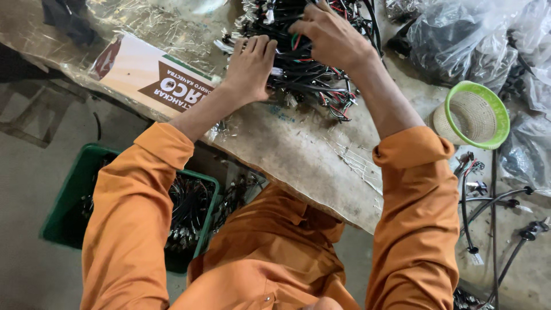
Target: The person gathers wire harnesses with connectors from the work table and from a green bin, holds a bundle in one hand, and arranges and aligns the harnesses together, adding more from the table to form a larger bundle.
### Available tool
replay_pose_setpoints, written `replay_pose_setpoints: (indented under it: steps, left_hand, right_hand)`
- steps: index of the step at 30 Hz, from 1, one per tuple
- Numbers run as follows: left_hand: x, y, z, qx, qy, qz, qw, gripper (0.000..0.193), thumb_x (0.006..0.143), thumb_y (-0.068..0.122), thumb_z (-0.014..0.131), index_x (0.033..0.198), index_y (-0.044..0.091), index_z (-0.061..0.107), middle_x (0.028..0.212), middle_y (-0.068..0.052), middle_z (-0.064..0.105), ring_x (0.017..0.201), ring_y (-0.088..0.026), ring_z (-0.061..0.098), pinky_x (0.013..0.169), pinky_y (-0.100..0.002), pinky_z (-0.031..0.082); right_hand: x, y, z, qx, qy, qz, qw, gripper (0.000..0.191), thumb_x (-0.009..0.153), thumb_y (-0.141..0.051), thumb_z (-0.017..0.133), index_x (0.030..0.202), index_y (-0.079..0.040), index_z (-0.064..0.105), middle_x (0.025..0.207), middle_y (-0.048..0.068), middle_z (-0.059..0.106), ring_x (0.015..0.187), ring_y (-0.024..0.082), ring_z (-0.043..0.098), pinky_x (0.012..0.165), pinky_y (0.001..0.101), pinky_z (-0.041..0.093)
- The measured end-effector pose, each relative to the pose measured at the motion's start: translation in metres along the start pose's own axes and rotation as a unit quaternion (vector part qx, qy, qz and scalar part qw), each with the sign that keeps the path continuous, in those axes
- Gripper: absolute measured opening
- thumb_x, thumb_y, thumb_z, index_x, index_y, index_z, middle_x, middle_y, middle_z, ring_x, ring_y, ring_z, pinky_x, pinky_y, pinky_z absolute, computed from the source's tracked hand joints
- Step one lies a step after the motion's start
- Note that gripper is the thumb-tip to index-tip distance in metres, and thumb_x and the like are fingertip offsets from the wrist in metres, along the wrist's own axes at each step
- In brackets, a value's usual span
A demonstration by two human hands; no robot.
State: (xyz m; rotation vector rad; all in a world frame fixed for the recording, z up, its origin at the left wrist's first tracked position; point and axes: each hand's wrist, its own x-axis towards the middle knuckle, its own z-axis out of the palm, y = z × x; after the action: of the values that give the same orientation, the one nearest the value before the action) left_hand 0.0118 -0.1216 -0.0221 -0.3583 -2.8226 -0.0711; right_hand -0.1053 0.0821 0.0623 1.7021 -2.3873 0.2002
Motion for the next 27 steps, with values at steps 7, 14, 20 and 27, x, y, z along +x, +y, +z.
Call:
replay_pose_setpoints:
  steps: [7,14,20,27]
  left_hand:
    - [-0.003,0.02,-0.014,-0.032,-0.015,-0.016,0.999,0.145,0.048,0.056,0.096,0.152,-0.009,0.02,0.149,-0.03,0.034,0.143,-0.042,0.027,0.111,-0.062,0.016]
    - [-0.004,0.031,0.007,0.002,0.048,-0.004,0.999,0.123,0.058,0.035,0.096,0.15,-0.008,0.026,0.149,-0.03,0.039,0.144,-0.041,0.033,0.115,-0.061,0.017]
    - [0.014,0.006,0.013,0.074,0.108,0.031,0.991,0.104,0.061,0.023,0.091,0.147,0.003,0.038,0.14,-0.014,0.049,0.146,-0.033,0.039,0.114,-0.061,0.02]
    - [0.022,0.002,0.017,0.064,0.081,0.064,0.993,0.102,0.052,0.023,0.089,0.141,-0.004,0.046,0.139,-0.018,0.048,0.136,-0.031,0.044,0.111,-0.057,0.026]
  right_hand:
    - [0.003,0.009,0.019,-0.098,0.009,-0.006,0.995,0.007,0.095,-0.006,0.072,0.099,-0.011,0.075,0.117,0.009,0.065,0.123,0.029,0.062,0.102,0.0408,0.05]
    - [0.001,0.025,0.018,-0.139,0.049,-0.057,0.987,0.023,0.078,-0.003,0.068,0.094,-0.018,0.076,0.117,0.006,0.068,0.115,0.027,0.062,0.091,0.0417,0.048]
    - [0.005,0.015,0.013,-0.046,-0.029,-0.012,0.998,0.012,0.084,-0.007,0.072,0.095,-0.011,0.075,0.1,0.009,0.069,0.102,0.032,0.065,0.084,0.0462,0.05]
    - [0.009,0.02,0.004,0.045,0.007,0.034,0.998,0.013,0.09,-0.003,0.068,0.101,-0.008,0.074,0.085,0.015,0.07,0.076,0.033,0.069,0.064,0.0453,0.052]
